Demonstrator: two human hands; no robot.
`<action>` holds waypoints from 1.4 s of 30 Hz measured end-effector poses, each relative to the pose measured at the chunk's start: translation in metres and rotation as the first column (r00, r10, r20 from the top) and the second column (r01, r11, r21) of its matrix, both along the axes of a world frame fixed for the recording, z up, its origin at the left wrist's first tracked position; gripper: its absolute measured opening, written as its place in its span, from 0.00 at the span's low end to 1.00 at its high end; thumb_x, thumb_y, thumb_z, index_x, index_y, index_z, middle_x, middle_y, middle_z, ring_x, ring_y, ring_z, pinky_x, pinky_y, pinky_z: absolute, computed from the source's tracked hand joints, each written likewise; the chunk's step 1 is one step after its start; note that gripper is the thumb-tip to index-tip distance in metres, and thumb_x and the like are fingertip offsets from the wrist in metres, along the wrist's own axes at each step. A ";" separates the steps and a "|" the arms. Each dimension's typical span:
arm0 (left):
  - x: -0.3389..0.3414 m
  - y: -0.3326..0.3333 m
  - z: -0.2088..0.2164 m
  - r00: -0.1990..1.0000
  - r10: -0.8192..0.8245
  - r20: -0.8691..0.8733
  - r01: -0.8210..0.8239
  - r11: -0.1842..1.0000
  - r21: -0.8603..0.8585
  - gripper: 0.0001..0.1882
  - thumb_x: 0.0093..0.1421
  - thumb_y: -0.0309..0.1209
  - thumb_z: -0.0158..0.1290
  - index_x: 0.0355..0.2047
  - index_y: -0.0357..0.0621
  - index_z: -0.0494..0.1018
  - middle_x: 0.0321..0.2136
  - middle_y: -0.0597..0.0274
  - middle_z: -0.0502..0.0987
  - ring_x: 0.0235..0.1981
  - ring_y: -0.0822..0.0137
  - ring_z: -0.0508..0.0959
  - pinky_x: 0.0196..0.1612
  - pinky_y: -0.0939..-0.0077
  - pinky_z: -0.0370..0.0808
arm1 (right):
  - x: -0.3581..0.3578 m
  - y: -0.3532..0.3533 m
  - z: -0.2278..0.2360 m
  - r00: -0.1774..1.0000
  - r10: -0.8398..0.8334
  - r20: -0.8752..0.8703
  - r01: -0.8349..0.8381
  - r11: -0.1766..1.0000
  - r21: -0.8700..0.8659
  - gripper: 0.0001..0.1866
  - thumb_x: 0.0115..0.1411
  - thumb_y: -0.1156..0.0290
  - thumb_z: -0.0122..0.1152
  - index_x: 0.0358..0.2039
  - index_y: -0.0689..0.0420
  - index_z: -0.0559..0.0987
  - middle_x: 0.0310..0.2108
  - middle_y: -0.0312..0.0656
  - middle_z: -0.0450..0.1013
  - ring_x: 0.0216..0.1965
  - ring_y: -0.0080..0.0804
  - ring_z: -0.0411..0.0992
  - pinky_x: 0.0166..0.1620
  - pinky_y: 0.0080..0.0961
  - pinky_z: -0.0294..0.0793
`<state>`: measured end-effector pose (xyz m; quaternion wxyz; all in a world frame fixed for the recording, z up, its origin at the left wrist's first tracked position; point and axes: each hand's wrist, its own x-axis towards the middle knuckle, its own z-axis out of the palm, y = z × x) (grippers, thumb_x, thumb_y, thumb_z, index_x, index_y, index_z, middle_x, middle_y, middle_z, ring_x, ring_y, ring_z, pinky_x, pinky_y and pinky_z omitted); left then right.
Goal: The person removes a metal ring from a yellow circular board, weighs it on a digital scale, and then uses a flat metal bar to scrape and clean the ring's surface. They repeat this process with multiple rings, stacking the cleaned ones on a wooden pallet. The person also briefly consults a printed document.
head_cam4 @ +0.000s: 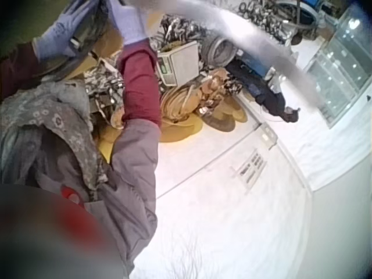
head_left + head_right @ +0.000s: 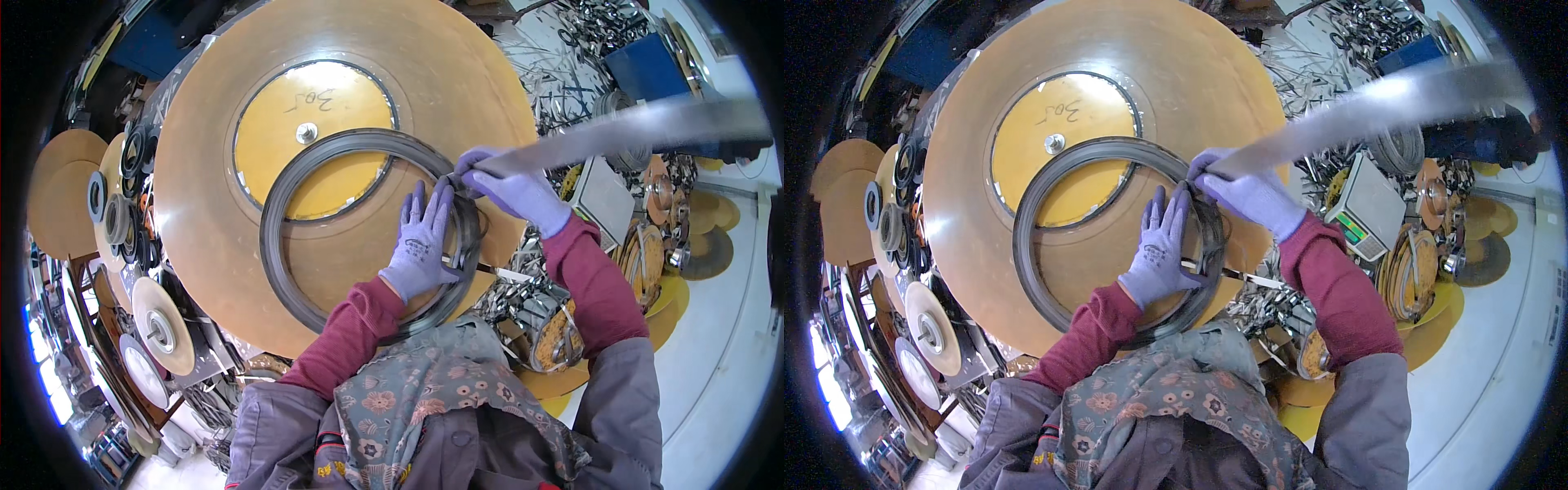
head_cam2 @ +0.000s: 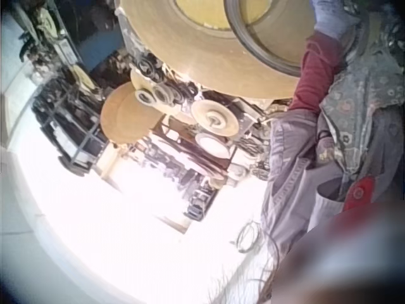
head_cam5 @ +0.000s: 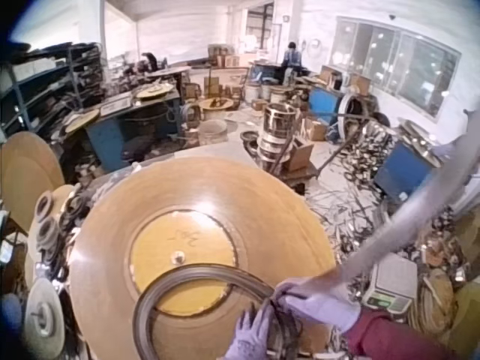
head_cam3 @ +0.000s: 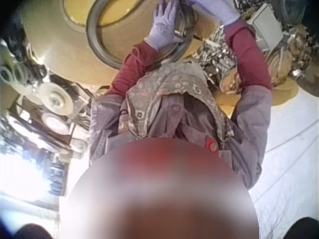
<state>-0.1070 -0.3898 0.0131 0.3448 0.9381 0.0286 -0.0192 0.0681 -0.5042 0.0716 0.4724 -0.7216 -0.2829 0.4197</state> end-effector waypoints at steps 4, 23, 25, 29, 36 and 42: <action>0.002 0.002 0.006 0.997 -0.048 -0.052 0.052 0.995 0.081 0.69 0.34 0.52 0.70 0.68 0.36 0.43 0.69 0.46 0.43 0.68 0.34 0.44 0.69 0.45 0.44 | -0.007 0.001 -0.006 0.931 -0.005 0.365 0.043 0.995 -0.095 0.07 0.60 0.74 0.56 0.37 0.61 0.77 0.30 0.36 0.74 0.31 0.19 0.72 0.37 0.20 0.74; 0.013 -0.008 0.011 0.975 -0.057 -0.217 0.114 0.959 0.260 0.64 0.36 0.55 0.69 0.67 0.39 0.49 0.68 0.46 0.44 0.68 0.40 0.47 0.68 0.45 0.46 | -0.164 -0.079 -0.003 0.787 -0.295 0.542 0.398 0.914 -0.081 0.07 0.55 0.78 0.56 0.36 0.58 0.76 0.35 0.48 0.73 0.39 0.46 0.73 0.44 0.37 0.72; 0.014 -0.009 0.011 0.974 -0.051 -0.221 0.110 0.959 0.262 0.64 0.35 0.54 0.69 0.67 0.39 0.48 0.68 0.45 0.44 0.68 0.40 0.47 0.68 0.45 0.46 | -0.162 -0.077 -0.006 0.772 -0.292 0.564 0.393 0.917 -0.063 0.07 0.55 0.77 0.56 0.36 0.58 0.76 0.34 0.48 0.73 0.39 0.46 0.73 0.44 0.37 0.72; 0.016 -0.011 0.013 0.971 -0.040 -0.235 0.108 0.953 0.283 0.64 0.36 0.53 0.69 0.67 0.38 0.47 0.69 0.45 0.43 0.68 0.39 0.46 0.68 0.45 0.45 | -0.144 -0.077 -0.009 0.813 -0.432 0.391 0.457 0.889 0.033 0.07 0.56 0.75 0.54 0.36 0.60 0.76 0.33 0.48 0.73 0.37 0.45 0.73 0.44 0.35 0.72; 0.017 -0.015 0.003 0.974 -0.027 -0.223 0.097 0.947 0.305 0.62 0.40 0.53 0.66 0.68 0.38 0.47 0.69 0.44 0.42 0.68 0.38 0.46 0.68 0.44 0.44 | -0.140 -0.088 0.017 0.829 -0.455 0.325 0.458 0.886 0.071 0.08 0.60 0.82 0.54 0.40 0.63 0.77 0.42 0.46 0.74 0.41 0.31 0.75 0.40 0.28 0.82; 0.016 -0.016 -0.008 0.995 -0.005 -0.096 0.038 0.936 0.351 0.62 0.39 0.55 0.67 0.67 0.39 0.48 0.69 0.43 0.42 0.68 0.37 0.46 0.68 0.44 0.45 | -0.144 -0.083 -0.002 0.775 -0.366 0.514 0.425 0.905 0.004 0.07 0.58 0.80 0.53 0.37 0.62 0.78 0.36 0.45 0.75 0.39 0.36 0.75 0.43 0.30 0.75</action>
